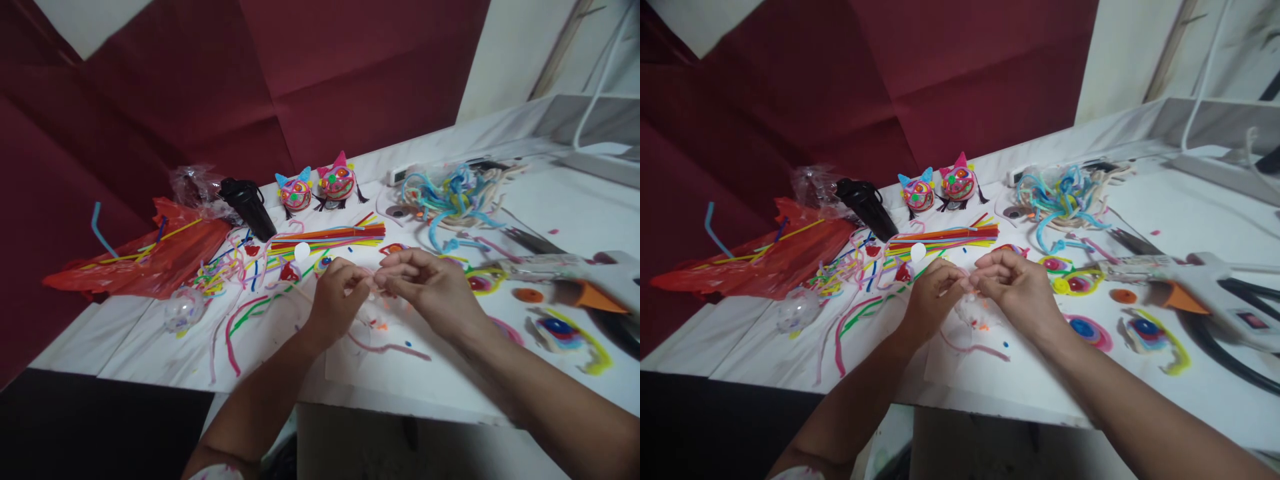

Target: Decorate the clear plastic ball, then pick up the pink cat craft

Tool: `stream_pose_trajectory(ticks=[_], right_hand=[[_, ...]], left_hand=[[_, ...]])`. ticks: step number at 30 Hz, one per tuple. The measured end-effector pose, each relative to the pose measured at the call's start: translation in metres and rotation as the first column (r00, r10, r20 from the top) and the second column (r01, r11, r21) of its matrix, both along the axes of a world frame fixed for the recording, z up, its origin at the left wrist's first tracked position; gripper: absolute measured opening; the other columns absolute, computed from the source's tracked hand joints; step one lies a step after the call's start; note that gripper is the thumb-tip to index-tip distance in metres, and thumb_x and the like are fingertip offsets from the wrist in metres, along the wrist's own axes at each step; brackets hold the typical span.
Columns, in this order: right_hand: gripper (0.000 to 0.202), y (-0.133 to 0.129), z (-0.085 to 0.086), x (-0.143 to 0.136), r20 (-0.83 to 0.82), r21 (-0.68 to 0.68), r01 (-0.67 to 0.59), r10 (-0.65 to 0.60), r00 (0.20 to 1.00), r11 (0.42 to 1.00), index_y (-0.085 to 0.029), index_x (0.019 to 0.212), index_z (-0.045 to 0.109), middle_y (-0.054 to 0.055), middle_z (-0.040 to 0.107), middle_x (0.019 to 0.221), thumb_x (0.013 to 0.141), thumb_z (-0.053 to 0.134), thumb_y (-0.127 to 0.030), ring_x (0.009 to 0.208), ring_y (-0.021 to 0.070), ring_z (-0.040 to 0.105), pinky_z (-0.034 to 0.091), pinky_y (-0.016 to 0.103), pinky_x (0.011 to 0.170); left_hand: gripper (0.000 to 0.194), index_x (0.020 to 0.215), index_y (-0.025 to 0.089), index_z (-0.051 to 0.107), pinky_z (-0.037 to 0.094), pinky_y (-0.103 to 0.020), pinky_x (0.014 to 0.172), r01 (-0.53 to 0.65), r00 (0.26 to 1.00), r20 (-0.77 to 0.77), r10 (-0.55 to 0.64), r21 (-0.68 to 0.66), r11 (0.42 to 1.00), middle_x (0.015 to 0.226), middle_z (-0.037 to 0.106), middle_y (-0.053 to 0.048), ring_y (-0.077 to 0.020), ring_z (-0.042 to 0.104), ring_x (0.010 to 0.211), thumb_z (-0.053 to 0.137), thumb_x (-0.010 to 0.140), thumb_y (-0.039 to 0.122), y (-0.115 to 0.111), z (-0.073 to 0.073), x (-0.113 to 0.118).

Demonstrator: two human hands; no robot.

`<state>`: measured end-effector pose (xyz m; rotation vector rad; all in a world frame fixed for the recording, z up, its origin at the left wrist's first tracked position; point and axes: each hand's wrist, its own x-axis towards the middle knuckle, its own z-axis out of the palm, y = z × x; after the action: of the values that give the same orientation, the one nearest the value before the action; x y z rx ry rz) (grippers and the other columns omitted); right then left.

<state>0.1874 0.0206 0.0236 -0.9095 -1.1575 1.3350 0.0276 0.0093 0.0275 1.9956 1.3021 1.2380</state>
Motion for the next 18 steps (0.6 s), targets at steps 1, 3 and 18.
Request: stream_pose_trajectory(ticks=[1, 3, 18], right_hand=[[0.050, 0.0003, 0.0006, 0.0001, -0.011, -0.013, 0.008, -0.008, 1.000, 1.000, -0.018, 0.079, 0.062, 0.003, 0.069, 0.067, 0.047, 0.093, -0.042, 0.057, 0.0166, 0.065, 0.055, 0.026, 0.056], [0.053, 0.0001, 0.0012, -0.0005, -0.036, -0.027, 0.014, -0.015, 0.999, 1.000, -0.019, 0.078, 0.057, 0.002, 0.069, 0.065, 0.044, 0.094, -0.036, 0.054, 0.0148, 0.063, 0.053, 0.024, 0.053], [0.054, -0.0036, -0.0031, -0.0063, -0.038, 0.142, 0.005, 0.001, 0.999, 0.990, -0.021, 0.088, 0.051, 0.004, 0.071, 0.076, 0.059, 0.089, -0.045, 0.068, 0.0172, 0.068, 0.057, 0.026, 0.063]], left_hand=[[0.010, 0.075, 0.019, 0.065, 0.052, -0.026, 0.070, 0.012, 1.000, -0.012, -0.012, 0.002, 1.000, 0.084, 0.060, -0.003, -0.0152, 0.060, 0.080, 0.060, 0.083, 0.016, -0.0003, 0.0001, 0.0000], [0.009, 0.076, 0.019, 0.065, 0.051, -0.025, 0.070, 0.028, 0.999, -0.032, -0.028, 0.006, 1.000, 0.084, 0.059, -0.002, -0.0148, 0.060, 0.080, 0.060, 0.083, 0.015, -0.0012, 0.0004, 0.0000], [0.020, 0.070, 0.019, 0.065, 0.044, -0.027, 0.068, -0.032, 0.999, -0.019, 0.031, -0.045, 0.998, 0.071, 0.064, -0.001, -0.0164, 0.060, 0.076, 0.055, 0.088, 0.020, -0.0036, 0.0066, 0.0019]])
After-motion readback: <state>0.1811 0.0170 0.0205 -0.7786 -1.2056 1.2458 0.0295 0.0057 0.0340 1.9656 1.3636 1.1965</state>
